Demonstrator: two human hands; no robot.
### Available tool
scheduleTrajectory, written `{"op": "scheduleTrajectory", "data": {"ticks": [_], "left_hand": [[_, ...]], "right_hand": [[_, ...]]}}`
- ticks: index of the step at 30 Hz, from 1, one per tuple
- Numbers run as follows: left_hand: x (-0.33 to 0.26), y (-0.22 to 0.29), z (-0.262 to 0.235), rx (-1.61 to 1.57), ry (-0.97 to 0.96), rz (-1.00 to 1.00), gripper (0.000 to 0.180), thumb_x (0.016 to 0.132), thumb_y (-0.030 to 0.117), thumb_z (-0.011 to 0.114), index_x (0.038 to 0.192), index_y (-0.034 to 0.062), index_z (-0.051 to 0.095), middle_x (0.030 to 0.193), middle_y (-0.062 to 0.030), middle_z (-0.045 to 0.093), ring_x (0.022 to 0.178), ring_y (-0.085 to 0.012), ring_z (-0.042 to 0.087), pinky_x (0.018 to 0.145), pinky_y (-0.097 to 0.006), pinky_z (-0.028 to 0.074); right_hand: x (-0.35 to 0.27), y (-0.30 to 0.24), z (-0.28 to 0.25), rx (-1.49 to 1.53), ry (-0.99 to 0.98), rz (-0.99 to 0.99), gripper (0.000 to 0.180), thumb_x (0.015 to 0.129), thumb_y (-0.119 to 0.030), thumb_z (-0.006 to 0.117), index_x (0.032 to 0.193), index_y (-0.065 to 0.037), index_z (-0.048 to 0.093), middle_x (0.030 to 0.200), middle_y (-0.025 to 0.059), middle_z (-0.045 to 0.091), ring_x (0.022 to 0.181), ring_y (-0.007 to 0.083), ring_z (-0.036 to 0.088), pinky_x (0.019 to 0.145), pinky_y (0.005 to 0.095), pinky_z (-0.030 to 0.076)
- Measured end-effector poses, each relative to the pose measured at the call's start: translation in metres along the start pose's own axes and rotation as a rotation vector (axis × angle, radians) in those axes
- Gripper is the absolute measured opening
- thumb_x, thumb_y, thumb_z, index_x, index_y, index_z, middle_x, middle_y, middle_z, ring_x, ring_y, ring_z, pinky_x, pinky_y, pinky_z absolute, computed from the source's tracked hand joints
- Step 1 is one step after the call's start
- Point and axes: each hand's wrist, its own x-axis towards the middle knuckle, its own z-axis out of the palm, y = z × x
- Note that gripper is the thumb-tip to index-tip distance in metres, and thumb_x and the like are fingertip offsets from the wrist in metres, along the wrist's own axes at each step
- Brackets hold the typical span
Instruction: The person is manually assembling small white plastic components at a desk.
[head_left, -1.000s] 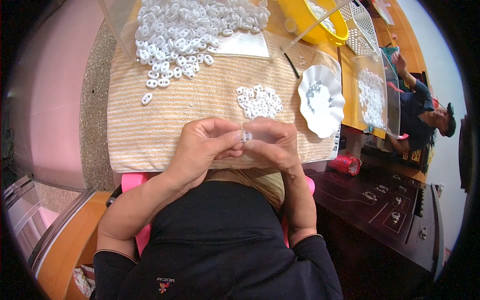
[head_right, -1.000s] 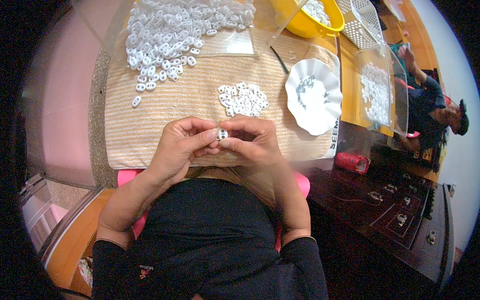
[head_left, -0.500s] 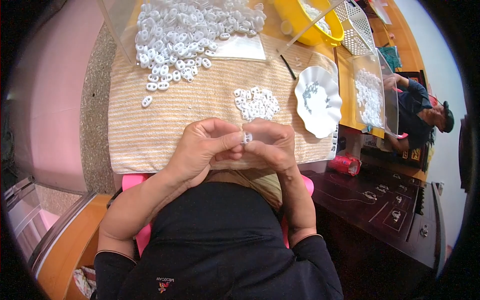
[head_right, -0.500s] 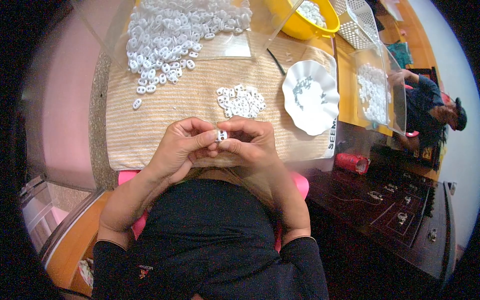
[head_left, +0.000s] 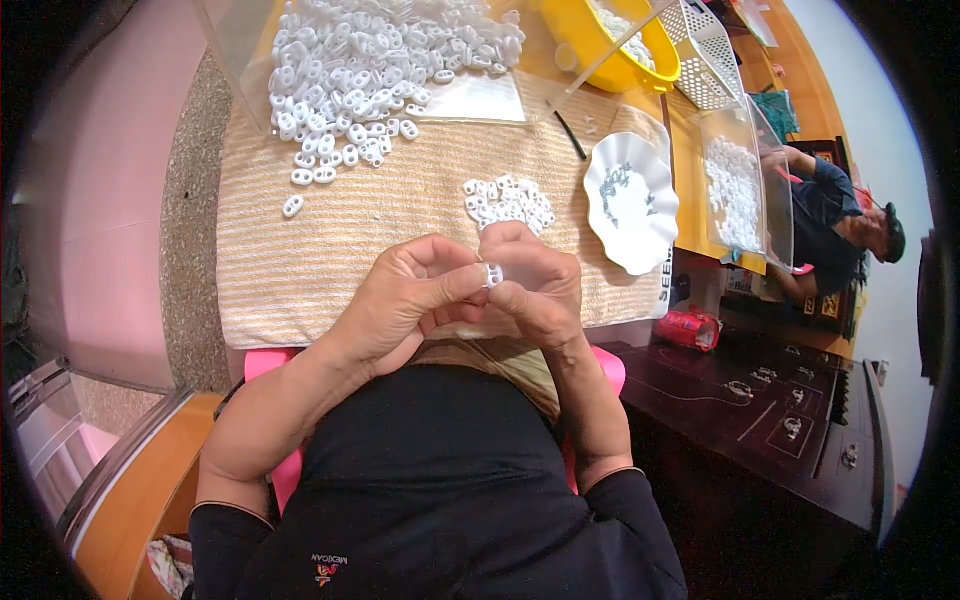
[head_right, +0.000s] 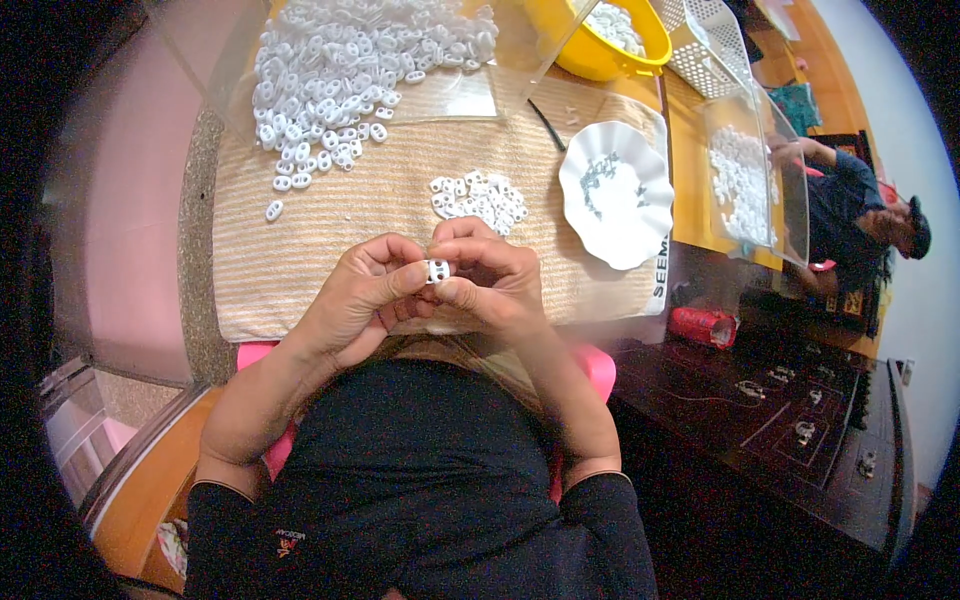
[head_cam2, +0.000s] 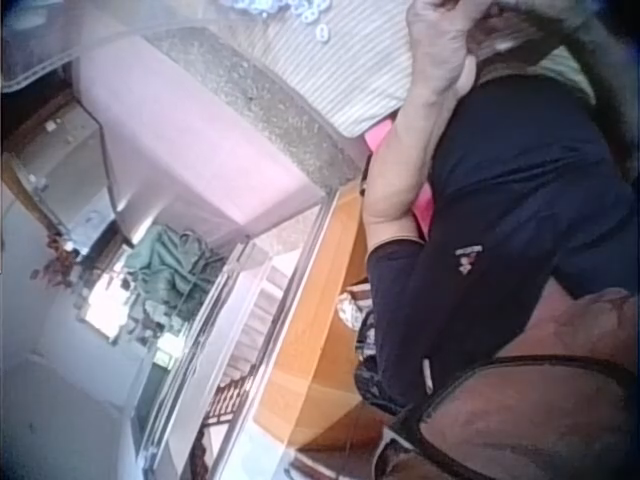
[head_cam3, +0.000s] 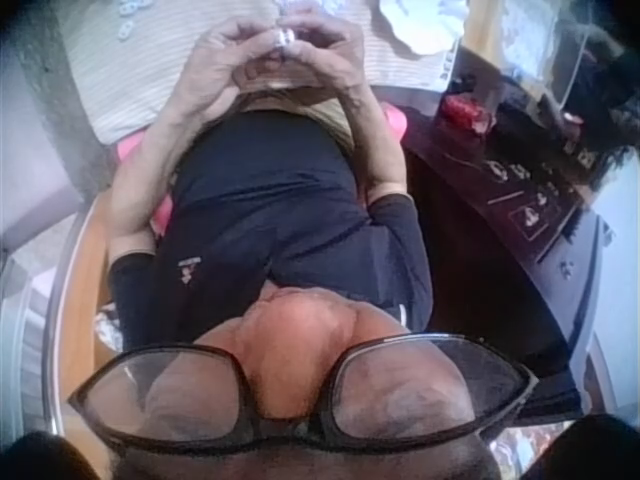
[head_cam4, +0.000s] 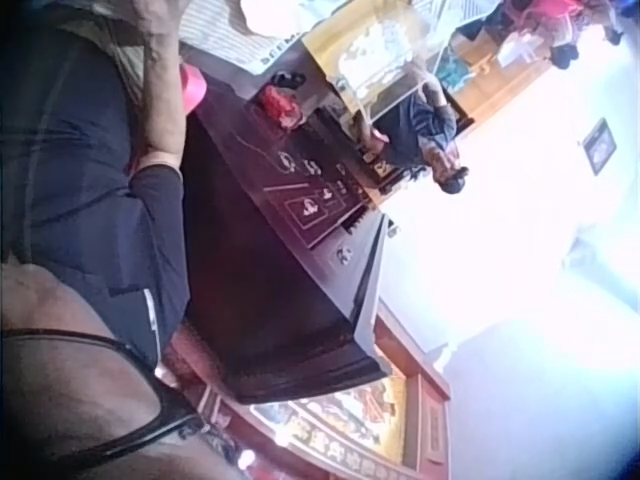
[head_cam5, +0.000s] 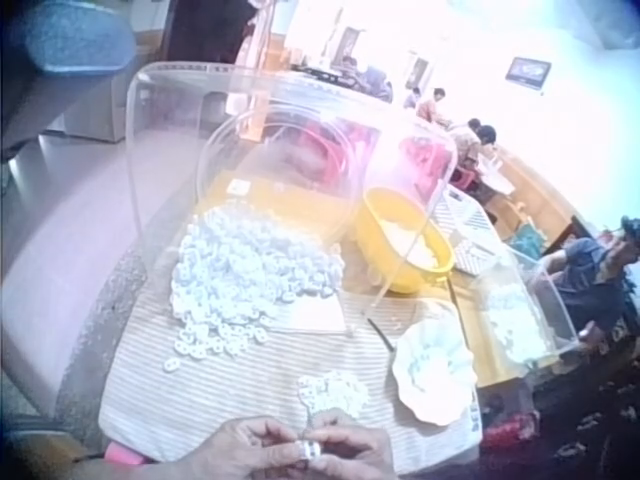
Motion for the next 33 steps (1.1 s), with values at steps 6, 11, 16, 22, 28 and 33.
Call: {"op": "scheduleTrajectory", "data": {"ticks": [6,11,16,22,28,33], "left_hand": [[0.000,-0.001,-0.001,-0.040,-0.048,0.004,0.013,0.086,0.011,0.070,0.091,0.0055,0.059,0.084,-0.0039,0.064,0.074,-0.0111,0.064,0.066,-0.023,0.056],[0.000,-0.004,-0.001,-0.047,-0.065,0.045,0.012,0.086,0.010,0.070,0.087,0.0057,0.059,0.082,-0.0033,0.064,0.072,-0.0112,0.063,0.066,-0.023,0.055],[-0.001,-0.007,-0.001,-0.045,-0.060,0.059,0.011,0.086,0.010,0.070,0.082,0.0064,0.060,0.079,-0.0034,0.064,0.072,-0.0111,0.063,0.066,-0.023,0.055],[-0.001,-0.009,-0.002,-0.065,-0.062,0.043,0.011,0.086,0.009,0.070,0.081,0.0072,0.060,0.081,-0.0048,0.066,0.072,-0.0121,0.064,0.067,-0.024,0.055],[-0.005,-0.008,-0.001,-0.071,-0.103,0.048,0.010,0.086,0.006,0.068,0.081,0.0062,0.059,0.082,-0.0066,0.066,0.073,-0.0138,0.065,0.068,-0.026,0.056],[-0.005,-0.007,0.000,-0.058,-0.104,0.034,0.010,0.087,0.006,0.067,0.082,0.0055,0.059,0.083,-0.0080,0.067,0.073,-0.0144,0.065,0.068,-0.026,0.057]], "right_hand": [[0.000,-0.004,0.008,-0.040,0.067,0.065,0.027,0.077,-0.004,0.073,0.102,0.003,0.067,0.104,0.0150,0.059,0.094,0.0195,0.057,0.083,0.0303,0.045],[-0.002,0.000,0.007,-0.057,0.033,0.003,0.027,0.080,0.001,0.072,0.106,0.003,0.066,0.110,0.0129,0.059,0.091,0.0129,0.056,0.080,0.0253,0.047],[-0.002,-0.007,0.015,-0.075,0.049,-0.002,0.027,0.080,-0.001,0.072,0.106,0.003,0.065,0.109,0.0134,0.060,0.091,0.0137,0.057,0.081,0.0255,0.047],[-0.004,-0.010,0.020,-0.127,0.075,-0.008,0.024,0.080,-0.003,0.072,0.102,0.004,0.065,0.104,0.0135,0.061,0.091,0.0169,0.057,0.080,0.0280,0.046],[-0.005,-0.016,0.020,-0.237,0.056,-0.004,0.023,0.080,-0.009,0.072,0.097,0.005,0.066,0.097,0.0135,0.062,0.087,0.0191,0.058,0.079,0.0303,0.045],[-0.004,-0.018,0.021,-0.271,0.056,-0.003,0.026,0.080,-0.015,0.074,0.093,0.006,0.066,0.095,0.0127,0.062,0.086,0.0187,0.057,0.078,0.0302,0.044]]}}
